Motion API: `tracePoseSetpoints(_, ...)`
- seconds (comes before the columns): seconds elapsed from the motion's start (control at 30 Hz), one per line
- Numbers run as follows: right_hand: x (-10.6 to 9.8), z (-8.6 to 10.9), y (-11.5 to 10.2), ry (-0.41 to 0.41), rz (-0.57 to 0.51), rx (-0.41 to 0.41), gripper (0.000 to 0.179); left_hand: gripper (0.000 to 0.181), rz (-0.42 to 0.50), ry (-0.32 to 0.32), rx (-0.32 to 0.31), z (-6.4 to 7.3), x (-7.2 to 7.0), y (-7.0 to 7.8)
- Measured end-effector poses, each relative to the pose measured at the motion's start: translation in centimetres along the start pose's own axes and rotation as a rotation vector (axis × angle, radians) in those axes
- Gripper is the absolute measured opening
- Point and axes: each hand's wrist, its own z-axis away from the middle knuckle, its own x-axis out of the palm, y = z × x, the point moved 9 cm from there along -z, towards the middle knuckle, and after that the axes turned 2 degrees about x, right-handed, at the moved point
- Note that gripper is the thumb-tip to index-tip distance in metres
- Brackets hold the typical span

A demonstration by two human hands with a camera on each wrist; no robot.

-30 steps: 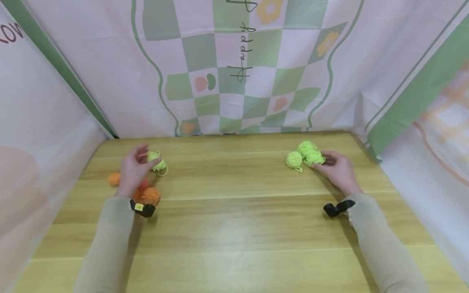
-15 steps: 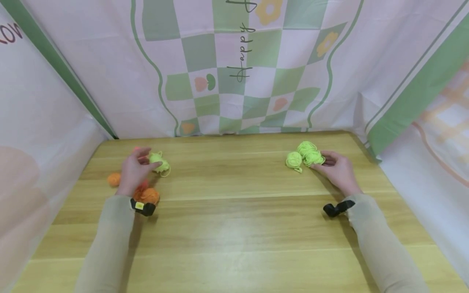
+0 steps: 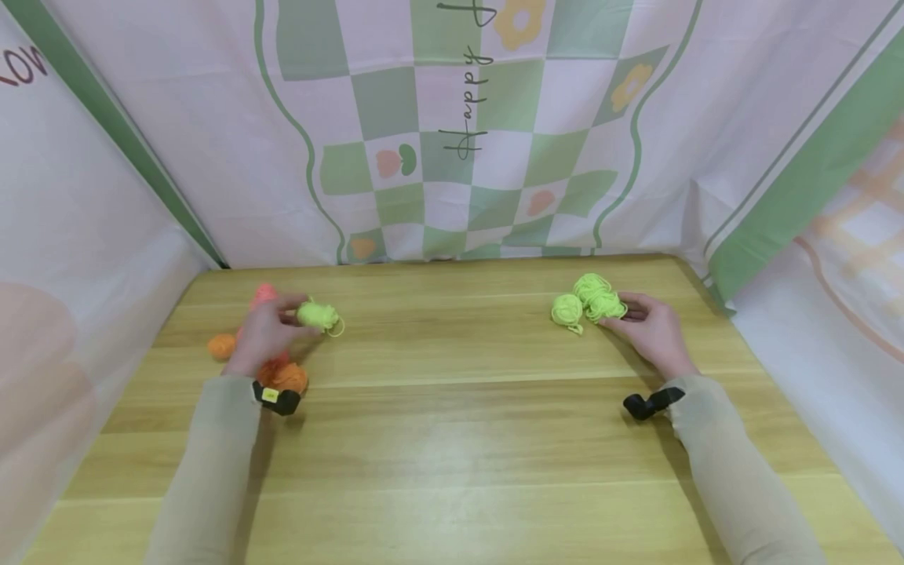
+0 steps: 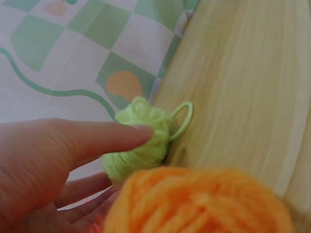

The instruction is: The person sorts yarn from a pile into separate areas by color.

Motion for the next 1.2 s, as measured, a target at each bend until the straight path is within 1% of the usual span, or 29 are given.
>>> tracePoseSetpoints(0.07, 0.0, 0.0, 0.1, -0.001, 0.004, 0.003, 0.065, 0.068, 0.013, -0.019, 0.011, -0.2, 0.4, 0.0)
tracePoseSetpoints(0.13, 0.1, -0.1, 0.1, -0.001, 0.005, 0.005, 0.065, 0.068, 0.015, -0.025, 0.016, -0.4, 0.7, 0.0)
tracePoseSetpoints(0.4, 0.1, 0.0, 0.2, 0.001, 0.001, 0.005, 0.065, 0.062, -0.063, -0.009, -0.003, -1.1, 1.2, -0.3)
tracePoseSetpoints(0.57, 0.0, -0.1, 0.3, 0.003, -0.005, 0.003, 0.064, 0.063, -0.059, -0.033, -0.011, -1.2, 1.7, 0.1)
tracePoseSetpoints(0.7, 0.1, -0.1, 0.3, 0.007, -0.012, -0.002, 0.064, 0.063, -0.061, -0.047, -0.012, -1.2, 1.9, 0.2)
tracePoseSetpoints(0.87, 0.1, -0.1, 0.2, 0.011, -0.015, -0.011, 0.063, 0.061, -0.078, -0.054, -0.025, -1.3, 2.0, 0.1)
tracePoseSetpoints(1.2, 0.1, -0.1, 0.3, 0.004, -0.013, 0.006, 0.064, 0.059, -0.084, -0.057, -0.047, -1.4, 2.2, 0.4)
